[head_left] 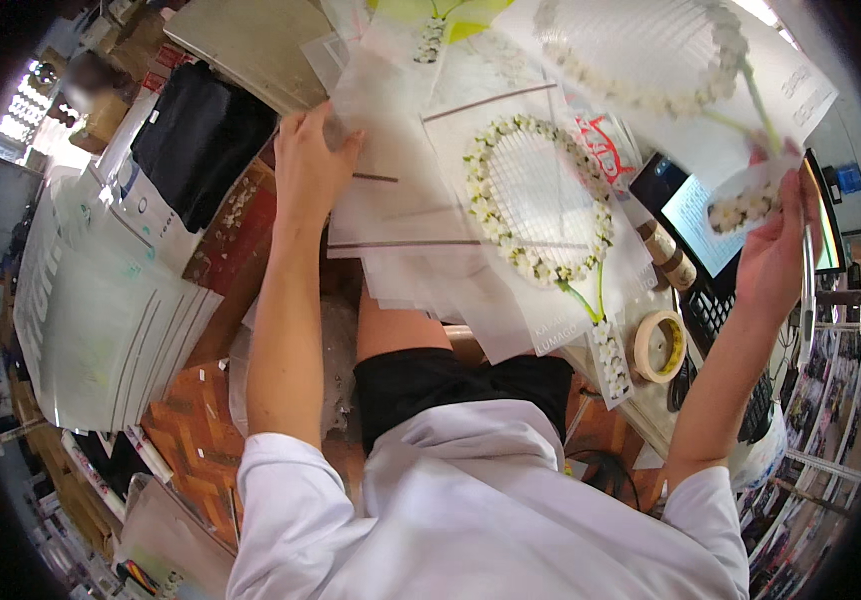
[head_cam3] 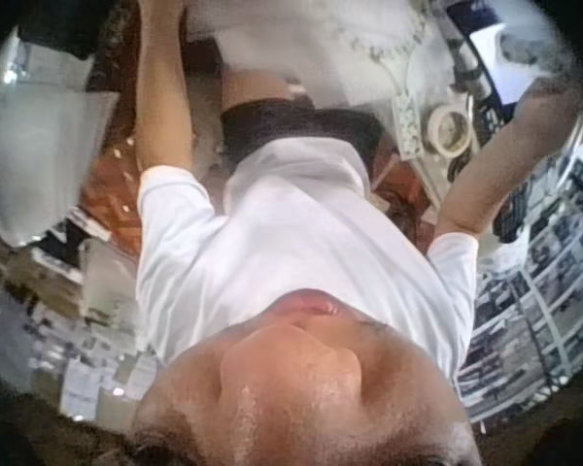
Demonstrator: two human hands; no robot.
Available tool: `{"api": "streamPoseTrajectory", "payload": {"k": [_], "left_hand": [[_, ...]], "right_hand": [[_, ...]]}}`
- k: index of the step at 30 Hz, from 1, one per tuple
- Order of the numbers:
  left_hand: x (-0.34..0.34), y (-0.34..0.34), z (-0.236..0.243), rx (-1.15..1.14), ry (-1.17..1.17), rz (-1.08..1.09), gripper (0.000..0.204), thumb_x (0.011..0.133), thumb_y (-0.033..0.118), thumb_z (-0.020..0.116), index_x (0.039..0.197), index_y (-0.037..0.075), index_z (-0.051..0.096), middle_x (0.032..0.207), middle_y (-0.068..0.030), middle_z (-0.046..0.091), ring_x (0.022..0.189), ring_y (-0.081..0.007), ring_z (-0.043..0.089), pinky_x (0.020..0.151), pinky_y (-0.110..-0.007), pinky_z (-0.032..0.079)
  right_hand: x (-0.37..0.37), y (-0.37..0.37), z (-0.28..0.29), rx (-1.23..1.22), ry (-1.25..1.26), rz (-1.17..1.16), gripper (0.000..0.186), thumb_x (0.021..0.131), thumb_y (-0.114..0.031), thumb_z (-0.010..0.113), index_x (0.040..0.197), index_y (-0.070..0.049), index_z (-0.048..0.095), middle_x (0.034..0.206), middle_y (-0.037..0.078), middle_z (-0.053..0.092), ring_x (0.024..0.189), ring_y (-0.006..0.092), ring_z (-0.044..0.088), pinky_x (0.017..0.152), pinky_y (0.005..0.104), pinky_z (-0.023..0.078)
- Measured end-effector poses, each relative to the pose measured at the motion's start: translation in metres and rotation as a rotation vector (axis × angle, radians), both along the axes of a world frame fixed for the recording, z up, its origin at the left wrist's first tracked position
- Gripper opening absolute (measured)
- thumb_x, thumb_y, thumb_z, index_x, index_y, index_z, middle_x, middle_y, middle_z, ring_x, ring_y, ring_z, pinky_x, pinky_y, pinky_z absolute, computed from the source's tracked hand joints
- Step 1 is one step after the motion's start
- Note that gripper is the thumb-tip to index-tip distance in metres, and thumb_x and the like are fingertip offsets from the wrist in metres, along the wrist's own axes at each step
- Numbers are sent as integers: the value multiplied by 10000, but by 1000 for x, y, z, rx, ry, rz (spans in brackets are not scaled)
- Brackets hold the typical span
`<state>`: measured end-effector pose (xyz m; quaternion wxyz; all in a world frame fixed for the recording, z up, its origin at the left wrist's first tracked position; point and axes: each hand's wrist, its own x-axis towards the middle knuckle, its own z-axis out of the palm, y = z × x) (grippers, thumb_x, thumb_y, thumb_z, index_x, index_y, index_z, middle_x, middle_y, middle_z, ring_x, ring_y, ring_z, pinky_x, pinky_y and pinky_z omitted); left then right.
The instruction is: The person folds black garments and places them into clear plastic bags. They use a pen to write on the garment labels and apply tape to seal the bags. The person also interacts with a tablet computer on the desk during the process.
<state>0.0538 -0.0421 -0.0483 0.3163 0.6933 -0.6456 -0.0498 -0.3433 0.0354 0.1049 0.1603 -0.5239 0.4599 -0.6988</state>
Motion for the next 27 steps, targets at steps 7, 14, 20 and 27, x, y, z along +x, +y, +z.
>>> {"api": "streamPoseTrajectory", "payload": {"k": [7,14,20,27], "left_hand": [[13,59,15,1,487,-97,296,817,17,618,1113,6,629,920,-72,632,738,-164,561,676,-283,461],[4,175,10,373,1151,-233,428,811,-46,546,1232,27,567,1188,-58,568,818,-58,530,625,-186,422],[12,202,0,538,1058,-375,530,794,-89,542,1316,-3,506,1278,-89,506,877,-77,567,725,-191,461],[15,192,-15,510,1244,-503,505,815,-52,548,1315,4,499,1305,-89,495,1155,-158,500,932,-270,421]], "right_hand": [[67,-78,26,-298,673,-170,274,919,-194,634,1167,-79,657,1030,68,697,900,118,647,802,258,504],[164,-106,-23,-87,976,85,265,852,-113,655,1117,-130,668,1008,133,686,856,298,679,766,353,532],[201,-98,-108,219,1197,374,221,850,-41,617,1068,-67,644,1136,158,649,1036,318,632,865,396,526],[196,-113,-103,167,1200,353,250,838,-17,602,1078,-66,654,1161,170,639,1100,322,608,920,397,498]]}}
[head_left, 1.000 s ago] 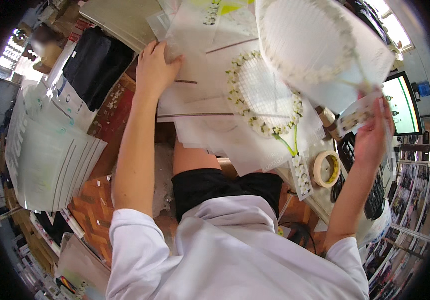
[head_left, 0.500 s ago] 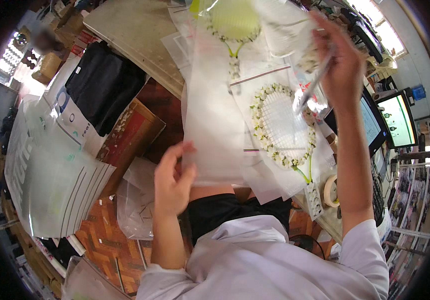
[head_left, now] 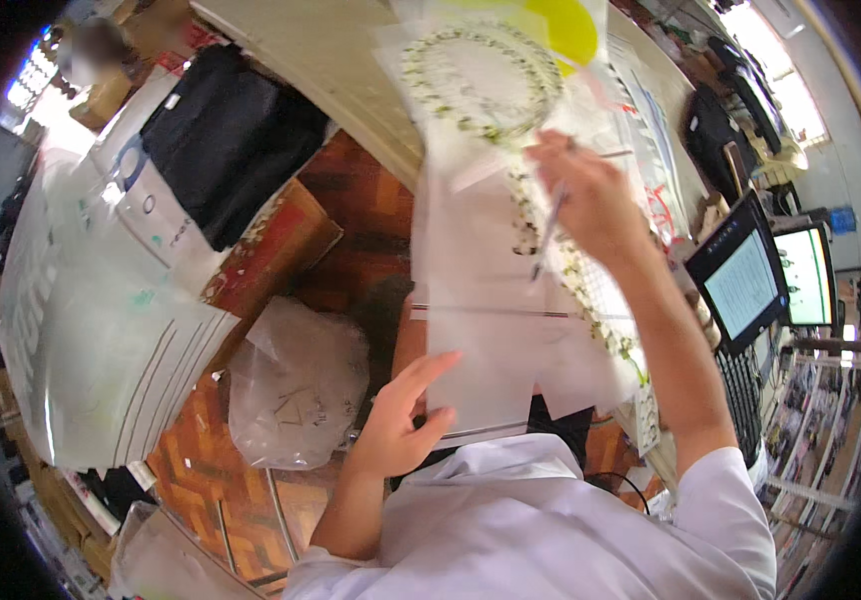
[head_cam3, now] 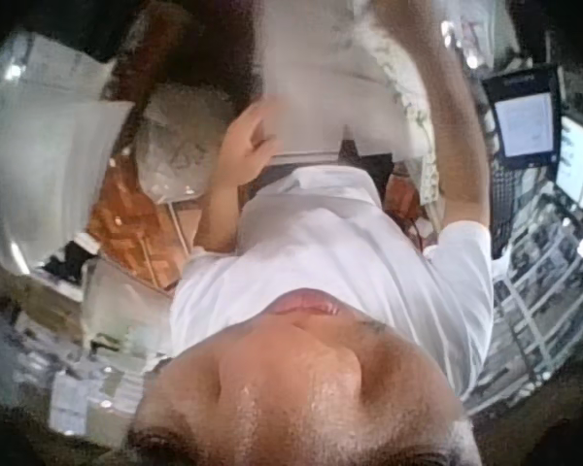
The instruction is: The person folds black garments and places them into clear plastic bags. They use a pen to write on the garment labels and apply tape to seal the bags. The person also interacts with a tablet computer on the desk during the process.
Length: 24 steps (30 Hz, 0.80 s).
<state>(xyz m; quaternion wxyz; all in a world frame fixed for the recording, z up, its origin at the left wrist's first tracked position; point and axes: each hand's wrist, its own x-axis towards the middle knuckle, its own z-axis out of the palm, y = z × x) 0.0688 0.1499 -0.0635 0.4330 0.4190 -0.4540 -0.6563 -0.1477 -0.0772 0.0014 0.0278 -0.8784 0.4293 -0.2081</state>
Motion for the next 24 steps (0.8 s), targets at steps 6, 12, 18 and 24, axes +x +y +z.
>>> {"api": "streamPoseTrajectory", "payload": {"k": [6,12,18,24], "left_hand": [[26,-60,29,-309,-518,20,445,817,102,646,1244,16,553,1183,-146,577,1001,-217,594,852,-312,475],[163,-196,-17,-496,-1313,748,526,755,103,609,1263,7,512,1372,-205,447,1272,-370,422,1061,-430,356],[212,-258,-39,-282,-1599,407,681,738,140,592,1390,64,410,1420,-170,431,1322,-317,407,1087,-399,351],[291,-287,-48,-274,-1344,138,540,859,120,581,1378,45,453,1364,-206,496,1262,-316,482,1070,-360,345]], "right_hand": [[-42,-2,84,-88,-47,-59,223,846,-3,602,1062,-39,644,1156,147,656,1133,285,608,955,355,463],[-99,59,71,245,80,-183,264,794,30,582,1046,-19,644,1131,175,649,1121,309,601,958,368,461],[-139,114,36,367,90,-154,267,823,-68,650,1089,-53,627,1299,134,570,1292,321,453,1059,405,385],[-242,211,58,197,-252,-516,119,862,-59,648,955,2,605,1175,173,643,1229,324,530,969,393,456]]}}
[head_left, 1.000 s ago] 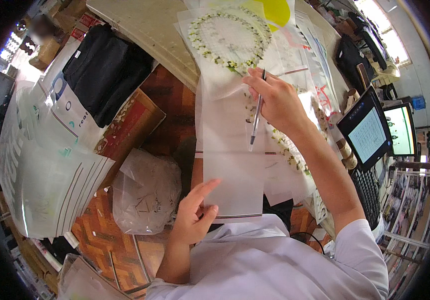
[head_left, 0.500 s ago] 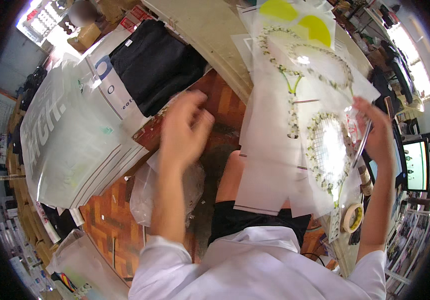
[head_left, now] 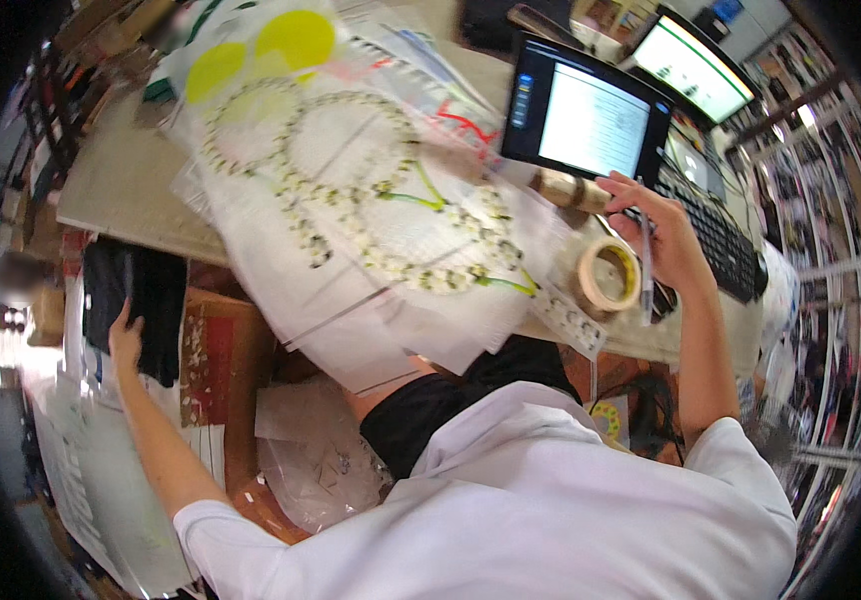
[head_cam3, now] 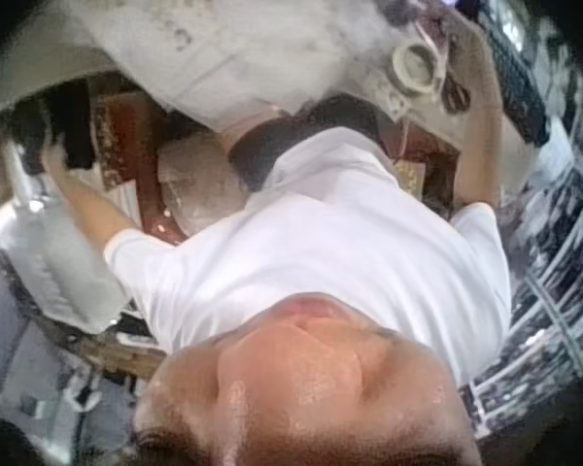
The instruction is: The person folds black garments and places them into clear plastic bags. They use a pen to write on the garment labels and apply tape to seal the bags. The person also interacts with a tablet computer on the desk during the process.
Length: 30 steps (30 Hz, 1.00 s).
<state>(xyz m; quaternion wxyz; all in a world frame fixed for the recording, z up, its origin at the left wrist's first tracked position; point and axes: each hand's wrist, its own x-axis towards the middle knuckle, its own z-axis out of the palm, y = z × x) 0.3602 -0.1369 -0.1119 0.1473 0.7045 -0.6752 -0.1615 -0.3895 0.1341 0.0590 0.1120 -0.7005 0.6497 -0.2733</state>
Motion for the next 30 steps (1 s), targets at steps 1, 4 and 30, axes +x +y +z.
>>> {"api": "streamPoseTrajectory", "payload": {"k": [1,4,30], "left_hand": [[19,-7,-3,2,136,-6,489,885,151,570,1354,38,485,1337,-209,522,1237,-322,502,1055,-364,358],[131,-8,5,-302,-156,335,460,945,304,529,1270,-20,543,1247,-221,582,1155,-366,541,996,-409,404],[-515,305,151,-245,461,-876,244,843,175,667,987,-2,580,963,-157,611,850,-328,605,738,-369,518]], "right_hand": [[-15,20,1,17,-19,-104,129,869,-47,638,982,15,626,1144,169,659,1128,288,611,904,355,491],[-60,59,-35,80,-186,-226,216,876,-22,611,1087,-6,653,1085,159,675,982,123,619,806,266,519],[28,124,-40,-193,-175,185,263,751,-54,729,988,-74,617,930,69,622,937,255,621,991,477,430]]}}
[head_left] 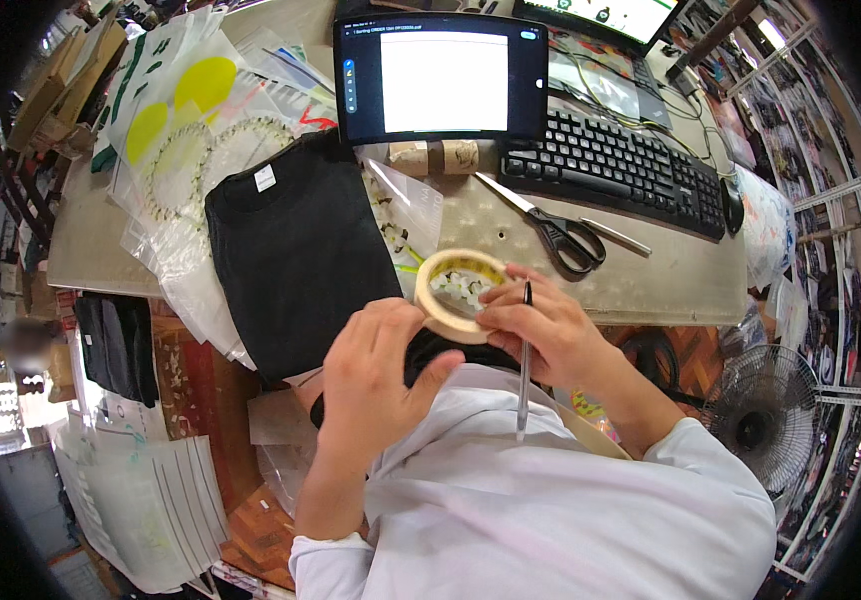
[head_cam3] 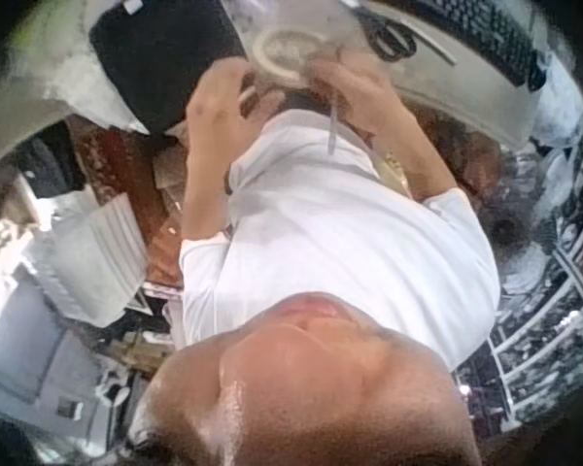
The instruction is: The person folds black garments and places them into clear plastic bags. They use a pen to write on the garment labels and apply tape to seal the bags. The person also interacts with a tablet computer on the desk during the process.
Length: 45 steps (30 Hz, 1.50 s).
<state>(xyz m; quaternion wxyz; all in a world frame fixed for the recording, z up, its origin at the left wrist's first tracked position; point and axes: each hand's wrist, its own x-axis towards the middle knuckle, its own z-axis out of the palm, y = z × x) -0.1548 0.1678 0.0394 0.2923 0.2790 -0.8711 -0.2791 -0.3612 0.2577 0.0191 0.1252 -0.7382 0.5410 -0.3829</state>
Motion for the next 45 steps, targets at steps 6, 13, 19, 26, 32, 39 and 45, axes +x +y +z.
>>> {"api": "streamPoseTrajectory", "payload": {"k": [6,13,19,26,32,39,45], "left_hand": [[-11,9,-11,-73,113,50,124,893,94,593,846,4,521,792,-134,539,653,-282,541,570,-366,433],[-17,7,-6,-130,19,43,124,861,139,603,836,37,537,853,-115,552,790,-284,549,687,-388,415],[-13,19,8,-158,54,-94,77,852,80,596,815,20,567,885,-108,572,739,-270,564,628,-371,414],[3,25,0,514,280,-29,206,975,118,504,880,-51,574,1206,-183,591,752,-141,656,678,-262,542],[3,28,-7,445,418,45,168,925,108,591,885,-53,568,1169,-238,614,780,-211,665,688,-281,544],[1,21,-11,485,421,72,152,940,87,557,896,-59,550,1235,-229,589,839,-145,631,744,-258,511],[-4,12,-9,532,488,29,131,965,53,483,944,-67,533,1318,-217,532,1002,-155,623,895,-299,502]], "right_hand": [[0,11,13,34,37,-55,271,740,-44,744,981,-63,622,866,85,631,891,281,627,944,441,464],[0,17,20,-36,-56,-11,307,721,15,746,994,-44,619,864,113,648,819,301,642,872,436,505],[2,18,14,105,-69,-110,239,741,-8,742,950,-48,634,893,115,660,805,301,649,765,361,520],[-73,-2,-4,171,35,-559,120,806,-61,668,896,-39,592,862,146,641,807,348,624,692,402,481],[-95,21,-13,387,368,-554,166,811,-94,671,855,-44,520,809,144,578,806,365,572,701,431,449],[-80,31,-13,395,410,-442,176,793,-90,664,871,-32,518,769,173,594,780,387,589,709,458,465],[-101,50,1,623,184,-389,228,788,-81,688,817,-28,468,715,135,567,705,299,613,621,395,495]]}}
